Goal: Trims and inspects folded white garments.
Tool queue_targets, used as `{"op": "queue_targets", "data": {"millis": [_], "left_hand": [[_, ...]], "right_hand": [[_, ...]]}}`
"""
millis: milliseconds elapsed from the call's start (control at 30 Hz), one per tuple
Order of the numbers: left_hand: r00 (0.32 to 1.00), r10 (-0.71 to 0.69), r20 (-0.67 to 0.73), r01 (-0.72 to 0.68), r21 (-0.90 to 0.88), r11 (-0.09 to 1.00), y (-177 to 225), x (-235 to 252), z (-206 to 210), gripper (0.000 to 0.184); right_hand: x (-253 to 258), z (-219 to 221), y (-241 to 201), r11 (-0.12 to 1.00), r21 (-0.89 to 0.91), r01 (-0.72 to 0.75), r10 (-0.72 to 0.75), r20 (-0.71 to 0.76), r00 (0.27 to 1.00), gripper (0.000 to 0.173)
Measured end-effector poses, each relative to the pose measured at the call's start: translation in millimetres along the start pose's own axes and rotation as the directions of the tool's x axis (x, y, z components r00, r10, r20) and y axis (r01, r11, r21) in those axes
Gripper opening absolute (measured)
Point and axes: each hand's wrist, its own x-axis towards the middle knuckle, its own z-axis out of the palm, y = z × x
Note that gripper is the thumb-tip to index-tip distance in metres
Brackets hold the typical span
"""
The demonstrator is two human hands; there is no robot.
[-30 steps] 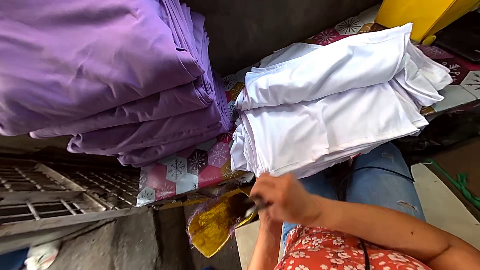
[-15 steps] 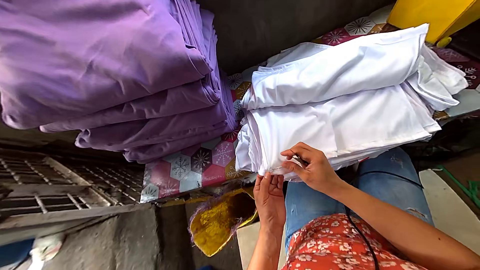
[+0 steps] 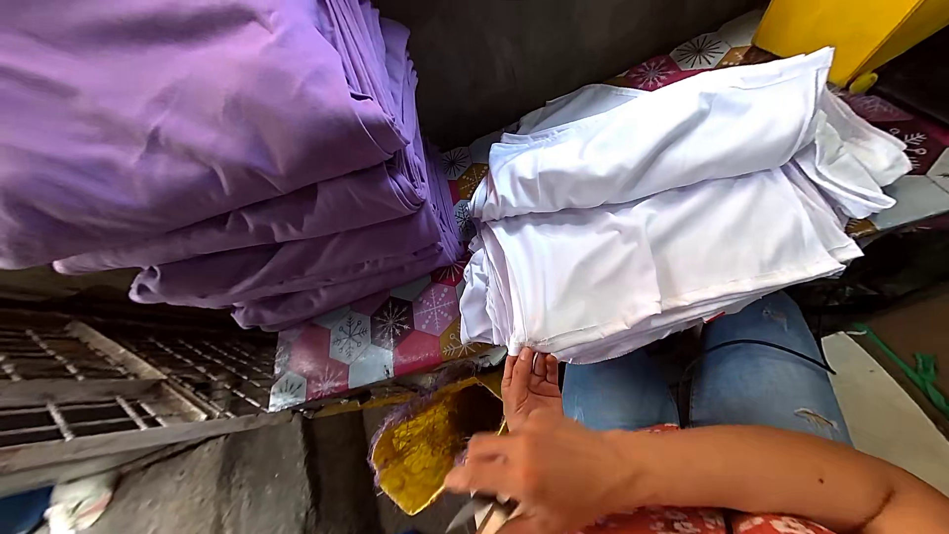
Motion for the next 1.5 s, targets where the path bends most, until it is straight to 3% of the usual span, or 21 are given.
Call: {"op": "queue_targets", "data": {"millis": [67, 167, 233, 333, 433, 533, 967, 1233, 1333, 1500], "left_hand": [[0.998, -0.011, 0.061, 0.007, 0.066, 0.998, 6, 2, -4, 0.029], [0.979, 0.067, 0.192, -0.073, 0.025, 0.997, 2, -1, -11, 0.028], [0.976, 0.098, 0.192, -0.106, 0.034, 0.994, 2, -3, -4, 0.027], [0.974, 0.121, 0.192, -0.132, 0.048, 0.99, 1, -5, 4, 0.028], [0.971, 0.138, 0.193, -0.156, 0.08, 0.984, 1, -6, 7, 0.031], [0.96, 0.158, 0.231, -0.188, 0.113, 0.976, 1, -5, 8, 0.03], [0.967, 0.136, 0.217, -0.18, 0.2, 0.963, 5, -5, 11, 0.033], [0.962, 0.158, 0.225, -0.21, 0.227, 0.951, 4, -3, 9, 0.033], [0.949, 0.211, 0.232, -0.263, 0.222, 0.939, -1, -1, 7, 0.032], [0.859, 0.39, 0.331, -0.481, 0.263, 0.837, -8, 7, 0, 0.027]], "right_hand": [[-10, -22, 9, 0.981, -0.175, -0.084, 0.059, -0.147, 0.987, 0.054], [-34, -54, 37, 0.897, -0.372, -0.238, 0.124, -0.306, 0.944, 0.049], [-49, -64, 55, 0.805, -0.505, -0.312, 0.128, -0.366, 0.922, 0.05], [-59, -68, 68, 0.733, -0.575, -0.362, 0.136, -0.397, 0.907, 0.068], [-56, -68, 70, 0.724, -0.61, -0.324, 0.086, -0.386, 0.919, 0.053], [-50, -72, 73, 0.697, -0.657, -0.288, 0.033, -0.371, 0.928, 0.05], [-48, -86, 84, 0.757, -0.636, -0.15, -0.067, -0.304, 0.95, 0.045], [-51, -83, 87, 0.866, -0.465, -0.183, 0.01, -0.349, 0.937, 0.038], [-51, -85, 82, 0.909, -0.344, -0.237, 0.102, -0.367, 0.925, 0.041], [-41, -95, 75, 0.871, -0.447, -0.205, 0.09, -0.264, 0.96, 0.043]]}}
